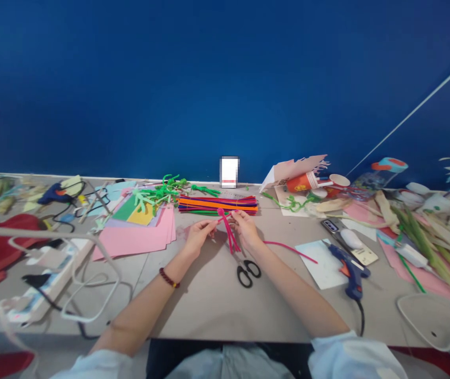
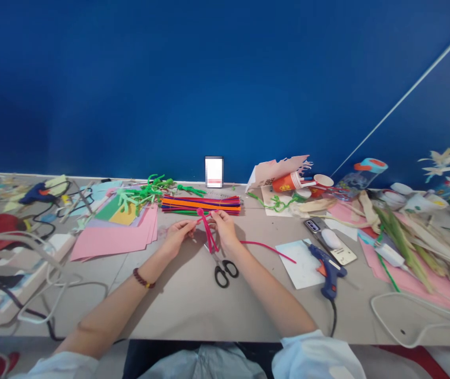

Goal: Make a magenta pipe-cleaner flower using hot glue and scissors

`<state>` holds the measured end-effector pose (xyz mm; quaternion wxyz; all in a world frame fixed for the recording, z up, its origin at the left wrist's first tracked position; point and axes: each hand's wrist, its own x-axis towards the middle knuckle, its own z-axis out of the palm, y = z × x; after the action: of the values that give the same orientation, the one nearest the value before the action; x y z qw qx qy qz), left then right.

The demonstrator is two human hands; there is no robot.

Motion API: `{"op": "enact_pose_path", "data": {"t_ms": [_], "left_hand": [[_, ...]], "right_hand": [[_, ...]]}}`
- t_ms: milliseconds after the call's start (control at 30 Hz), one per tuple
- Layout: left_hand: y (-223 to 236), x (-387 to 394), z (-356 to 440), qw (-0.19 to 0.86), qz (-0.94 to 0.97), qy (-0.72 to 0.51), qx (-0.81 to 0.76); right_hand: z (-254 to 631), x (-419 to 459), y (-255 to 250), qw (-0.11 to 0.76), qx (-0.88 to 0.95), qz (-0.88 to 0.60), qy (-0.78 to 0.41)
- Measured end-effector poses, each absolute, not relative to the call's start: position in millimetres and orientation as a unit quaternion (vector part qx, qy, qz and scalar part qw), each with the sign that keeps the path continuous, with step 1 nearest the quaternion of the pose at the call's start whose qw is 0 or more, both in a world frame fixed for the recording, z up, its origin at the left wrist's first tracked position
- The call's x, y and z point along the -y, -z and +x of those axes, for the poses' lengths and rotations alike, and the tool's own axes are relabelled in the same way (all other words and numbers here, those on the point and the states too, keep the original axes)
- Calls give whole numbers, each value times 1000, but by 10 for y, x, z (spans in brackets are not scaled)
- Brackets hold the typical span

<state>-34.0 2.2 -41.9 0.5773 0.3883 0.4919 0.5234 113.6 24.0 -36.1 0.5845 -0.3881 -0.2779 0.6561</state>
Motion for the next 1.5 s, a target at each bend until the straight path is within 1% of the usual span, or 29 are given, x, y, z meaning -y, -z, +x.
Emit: {"op": "enact_pose_path", "data": {"t_ms": [167,300,400,467,533,633,700,800,867,933,967,1033,1100,1200,1333,1433,1500], "left_hand": [[425,-74,-353,609,307,-568,-461],[390,-96,-364,683,220,-580,-385],[378,-54,-329,732,230,-553,-326],[387,-9,-277,746,270,-528,-302],[402,29,-222,734,302,-529,-300],[421,45,-185,688,310,-558,-346],[426,30,-199,656,304,-574,-384],[427,-6,-243,637,284,-580,-421],[426,-22,-265,633,273,-578,-437],[425,-28,-273,630,268,-577,-445],[423,-28,-272,631,269,-576,-446],[419,-22,-266,632,276,-574,-441],[415,-13,-260,632,290,-572,-435],[416,-2,-263,633,309,-567,-427],[426,0,-279,634,319,-568,-418],[416,-2,-279,631,323,-575,-409],[391,3,-267,620,321,-587,-409]], "right_hand": [[1170,-255,349,586,286,-383,-654],[1206,-241,308,595,280,-378,-651],[1210,-226,282,599,286,-379,-644],[1196,-213,279,597,304,-386,-634],[1172,-197,288,590,335,-407,-612],[1137,-172,306,560,395,-434,-585],[1140,-165,315,527,428,-428,-597],[1250,-164,321,490,453,-431,-608],[1424,-145,323,481,493,-464,-557],[1668,-88,329,466,573,-514,-436],[1803,-46,334,438,625,-536,-361],[2063,57,360,353,713,-566,-217],[2266,155,409,279,745,-589,-140],[2420,248,511,244,764,-583,-131],[2412,291,573,229,771,-583,-114],[2342,325,494,231,760,-598,-103],[2284,356,387,244,739,-616,-124]]}}
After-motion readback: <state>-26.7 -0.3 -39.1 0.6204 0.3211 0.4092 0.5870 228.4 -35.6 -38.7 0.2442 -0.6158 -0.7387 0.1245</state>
